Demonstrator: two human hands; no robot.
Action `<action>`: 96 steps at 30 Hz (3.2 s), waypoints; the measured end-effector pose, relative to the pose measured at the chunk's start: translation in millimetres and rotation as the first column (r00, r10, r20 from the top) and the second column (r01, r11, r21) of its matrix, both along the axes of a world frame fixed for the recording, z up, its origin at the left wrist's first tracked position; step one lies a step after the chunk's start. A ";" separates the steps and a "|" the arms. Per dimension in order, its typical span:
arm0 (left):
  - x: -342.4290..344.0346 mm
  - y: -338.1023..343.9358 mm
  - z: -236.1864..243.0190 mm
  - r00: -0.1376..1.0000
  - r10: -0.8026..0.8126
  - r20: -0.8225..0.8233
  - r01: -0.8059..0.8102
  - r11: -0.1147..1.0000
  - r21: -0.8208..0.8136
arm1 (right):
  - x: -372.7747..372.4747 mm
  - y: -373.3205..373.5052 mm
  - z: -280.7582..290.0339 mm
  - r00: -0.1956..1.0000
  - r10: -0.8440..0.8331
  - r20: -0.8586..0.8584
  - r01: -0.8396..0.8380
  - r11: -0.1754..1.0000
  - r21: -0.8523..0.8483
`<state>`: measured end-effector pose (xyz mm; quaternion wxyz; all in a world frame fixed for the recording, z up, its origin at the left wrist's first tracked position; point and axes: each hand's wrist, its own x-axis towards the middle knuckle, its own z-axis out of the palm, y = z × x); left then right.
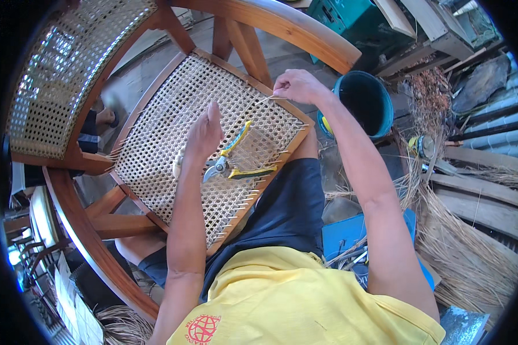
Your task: The person is weaving or repairing the rattan/cane seat of a wooden chair using long strips of material and a pair of pliers.
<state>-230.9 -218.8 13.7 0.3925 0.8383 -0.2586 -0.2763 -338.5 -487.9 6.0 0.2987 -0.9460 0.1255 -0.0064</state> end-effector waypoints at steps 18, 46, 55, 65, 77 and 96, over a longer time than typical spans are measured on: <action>35.9 -71.1 -51.1 0.768 -0.572 0.289 0.401 0.781 0.479 | 11.3 -12.9 10.2 0.973 0.090 -0.212 -0.115 0.987 -0.112; 4.9 -119.4 21.0 0.744 -0.585 0.323 0.236 0.682 0.692 | 15.3 -5.2 -4.1 0.994 0.107 -0.036 -0.110 0.985 -0.129; 36.4 -117.5 -53.0 0.675 -0.706 0.214 0.452 0.624 0.637 | 15.2 -9.0 -13.4 0.997 0.074 -0.028 -0.076 0.993 -0.095; 32.1 -106.1 -37.9 0.884 -0.462 -0.071 0.448 0.795 0.409 | 29.2 -8.3 -24.7 0.982 0.155 -0.108 -0.155 0.988 0.008; 31.5 -88.6 -31.7 0.872 -0.403 0.280 0.229 0.839 0.494 | 38.6 8.9 11.2 0.943 0.218 -0.251 -0.247 0.965 -0.089; 101.9 -8.5 23.4 0.735 -0.479 0.480 0.109 0.782 0.614 | -107.0 -24.9 -9.8 0.909 -0.415 0.042 0.417 0.906 -0.068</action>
